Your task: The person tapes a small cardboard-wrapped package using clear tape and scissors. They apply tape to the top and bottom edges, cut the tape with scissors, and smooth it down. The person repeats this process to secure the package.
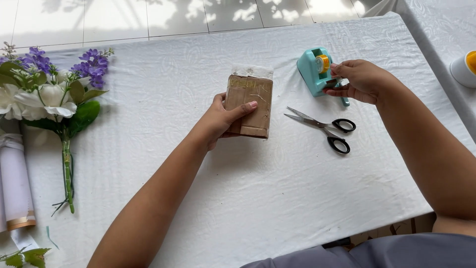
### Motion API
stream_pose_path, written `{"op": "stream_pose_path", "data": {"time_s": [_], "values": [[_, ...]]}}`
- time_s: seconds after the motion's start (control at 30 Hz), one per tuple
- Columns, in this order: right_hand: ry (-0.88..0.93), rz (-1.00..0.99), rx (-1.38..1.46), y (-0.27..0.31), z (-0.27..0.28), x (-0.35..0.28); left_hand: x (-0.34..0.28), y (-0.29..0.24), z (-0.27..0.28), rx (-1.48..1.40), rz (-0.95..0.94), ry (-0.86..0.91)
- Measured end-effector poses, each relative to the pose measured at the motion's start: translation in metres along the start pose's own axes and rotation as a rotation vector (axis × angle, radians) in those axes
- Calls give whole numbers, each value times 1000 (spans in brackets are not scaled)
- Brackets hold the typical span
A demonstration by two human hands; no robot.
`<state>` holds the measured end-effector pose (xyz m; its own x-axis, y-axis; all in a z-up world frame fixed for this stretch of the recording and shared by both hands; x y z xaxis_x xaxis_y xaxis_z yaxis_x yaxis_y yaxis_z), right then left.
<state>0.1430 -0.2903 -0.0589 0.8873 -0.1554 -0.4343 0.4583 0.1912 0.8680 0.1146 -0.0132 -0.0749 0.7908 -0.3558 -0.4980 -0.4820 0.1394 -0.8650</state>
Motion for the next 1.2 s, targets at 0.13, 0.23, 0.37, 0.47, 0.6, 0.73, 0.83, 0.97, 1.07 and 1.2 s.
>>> {"op": "stream_pose_path", "data": {"time_s": [0.13, 0.23, 0.37, 0.47, 0.6, 0.73, 0.83, 0.97, 1.07, 1.2], "values": [[5, 39, 72, -1, -3, -11, -3, -1, 1, 15, 4, -14], [-22, 109, 183, -19, 7, -9, -1, 2, 0, 8, 1, -6], [-67, 210, 382, -41, 18, -5, 4, 6, 1, 10, -26, -1], [-111, 262, 490, -42, 9, -22, 3, 9, 2, 15, -20, 1], [-178, 266, 417, -28, -5, -44, 7, 12, 4, 53, 8, 4], [-232, 244, 329, -59, 20, -12, 10, 13, 4, 58, 6, 1], [-277, 231, 182, -71, 32, 4, 9, 10, 4, 63, -9, 5], [-299, 224, 38, -53, 19, -14, 9, 10, 5, 102, -4, -9], [-271, 253, -92, -43, 16, -17, 10, 6, 5, 163, -58, -12], [-232, 272, -292, -42, 18, -7, -10, -22, -3, 549, -235, 26]]}}
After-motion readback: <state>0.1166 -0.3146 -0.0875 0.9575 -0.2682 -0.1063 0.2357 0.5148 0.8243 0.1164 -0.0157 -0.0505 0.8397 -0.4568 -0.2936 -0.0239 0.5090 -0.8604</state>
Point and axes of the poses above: each hand's wrist, its own x-axis towards the middle knuckle, its own z-axis out of the back of the hand, y = z × x, the point moved 10 cm from there along x, towards the middle knuckle, and after that the axes turned 2 degrees about x, right-handed, at the moved point
